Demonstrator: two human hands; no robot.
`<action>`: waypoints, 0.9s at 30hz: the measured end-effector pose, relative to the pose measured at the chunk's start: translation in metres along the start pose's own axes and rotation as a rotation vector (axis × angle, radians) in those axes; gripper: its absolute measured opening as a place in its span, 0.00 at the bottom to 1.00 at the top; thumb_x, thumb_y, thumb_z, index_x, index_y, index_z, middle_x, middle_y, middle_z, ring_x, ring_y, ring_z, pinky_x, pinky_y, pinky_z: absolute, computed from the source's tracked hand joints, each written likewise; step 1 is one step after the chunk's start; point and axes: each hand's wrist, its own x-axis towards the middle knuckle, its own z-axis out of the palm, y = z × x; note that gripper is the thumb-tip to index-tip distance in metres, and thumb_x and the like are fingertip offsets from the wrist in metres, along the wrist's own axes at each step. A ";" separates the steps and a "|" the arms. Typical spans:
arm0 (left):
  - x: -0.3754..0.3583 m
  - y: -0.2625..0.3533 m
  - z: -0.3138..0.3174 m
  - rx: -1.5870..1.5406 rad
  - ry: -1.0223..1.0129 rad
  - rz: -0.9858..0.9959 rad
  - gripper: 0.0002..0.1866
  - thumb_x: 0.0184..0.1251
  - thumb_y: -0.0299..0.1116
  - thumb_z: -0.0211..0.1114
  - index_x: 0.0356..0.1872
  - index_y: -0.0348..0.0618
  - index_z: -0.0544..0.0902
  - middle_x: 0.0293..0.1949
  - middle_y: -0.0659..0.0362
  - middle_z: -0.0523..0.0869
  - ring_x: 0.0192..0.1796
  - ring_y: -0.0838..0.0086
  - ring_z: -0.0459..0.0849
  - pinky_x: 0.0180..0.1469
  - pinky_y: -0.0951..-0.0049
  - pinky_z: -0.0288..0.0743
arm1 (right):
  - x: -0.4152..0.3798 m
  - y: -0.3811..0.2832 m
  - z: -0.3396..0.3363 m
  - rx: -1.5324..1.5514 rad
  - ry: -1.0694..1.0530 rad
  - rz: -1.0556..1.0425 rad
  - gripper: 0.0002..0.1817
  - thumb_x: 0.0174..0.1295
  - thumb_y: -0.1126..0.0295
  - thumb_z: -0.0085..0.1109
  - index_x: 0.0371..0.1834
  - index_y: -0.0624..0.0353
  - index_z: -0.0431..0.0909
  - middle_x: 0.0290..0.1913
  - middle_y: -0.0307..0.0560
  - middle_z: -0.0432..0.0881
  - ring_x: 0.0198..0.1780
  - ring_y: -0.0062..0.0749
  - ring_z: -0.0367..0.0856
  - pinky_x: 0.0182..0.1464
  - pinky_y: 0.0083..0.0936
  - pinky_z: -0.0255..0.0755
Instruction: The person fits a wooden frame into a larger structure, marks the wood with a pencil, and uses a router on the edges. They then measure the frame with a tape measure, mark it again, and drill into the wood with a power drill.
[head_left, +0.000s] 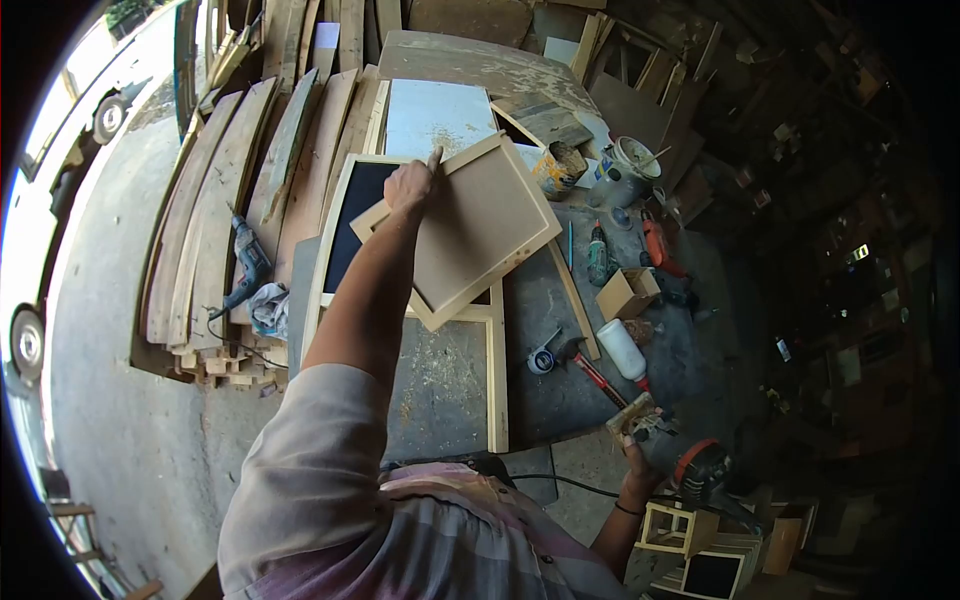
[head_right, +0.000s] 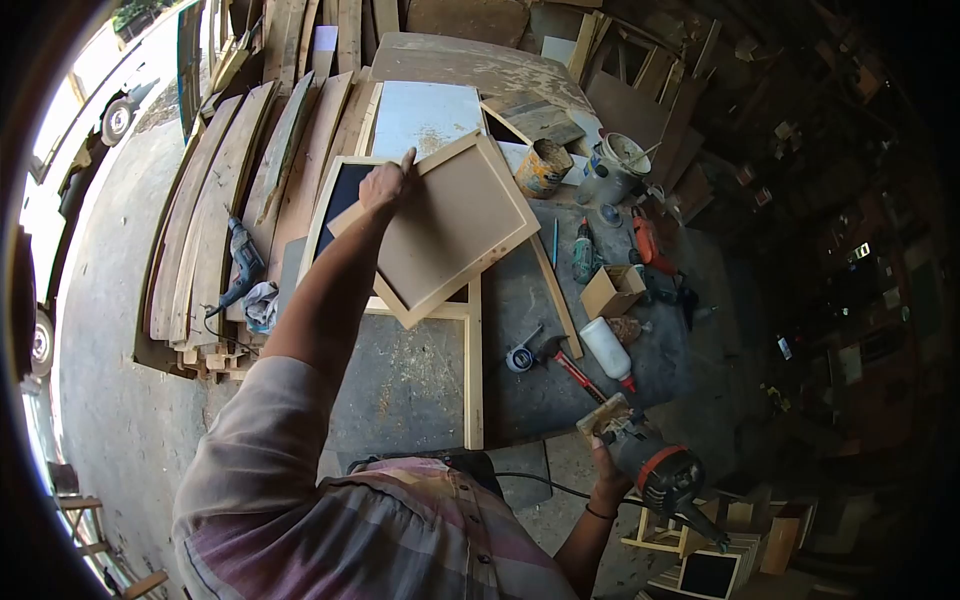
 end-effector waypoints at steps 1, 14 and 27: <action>0.005 0.011 -0.018 0.035 0.029 0.091 0.46 0.73 0.72 0.37 0.41 0.37 0.90 0.44 0.41 0.89 0.50 0.47 0.87 0.54 0.55 0.78 | 0.002 0.004 -0.005 0.005 0.000 0.010 0.41 0.47 0.69 0.71 0.68 0.66 0.66 0.65 0.54 0.72 0.64 0.43 0.74 0.68 0.40 0.68; -0.112 0.094 0.076 0.637 -0.655 1.369 0.23 0.63 0.51 0.53 0.30 0.45 0.90 0.33 0.49 0.90 0.40 0.52 0.89 0.46 0.53 0.82 | 0.057 0.062 -0.012 0.134 0.034 0.068 0.41 0.45 0.73 0.70 0.67 0.64 0.67 0.64 0.52 0.74 0.65 0.42 0.73 0.71 0.41 0.64; -0.127 0.061 0.132 0.285 -0.451 1.475 0.21 0.67 0.52 0.60 0.45 0.46 0.85 0.49 0.50 0.84 0.60 0.55 0.78 0.66 0.50 0.66 | 0.124 0.095 0.016 0.191 -0.185 0.231 0.45 0.46 0.75 0.70 0.71 0.63 0.60 0.65 0.52 0.74 0.67 0.41 0.72 0.72 0.41 0.62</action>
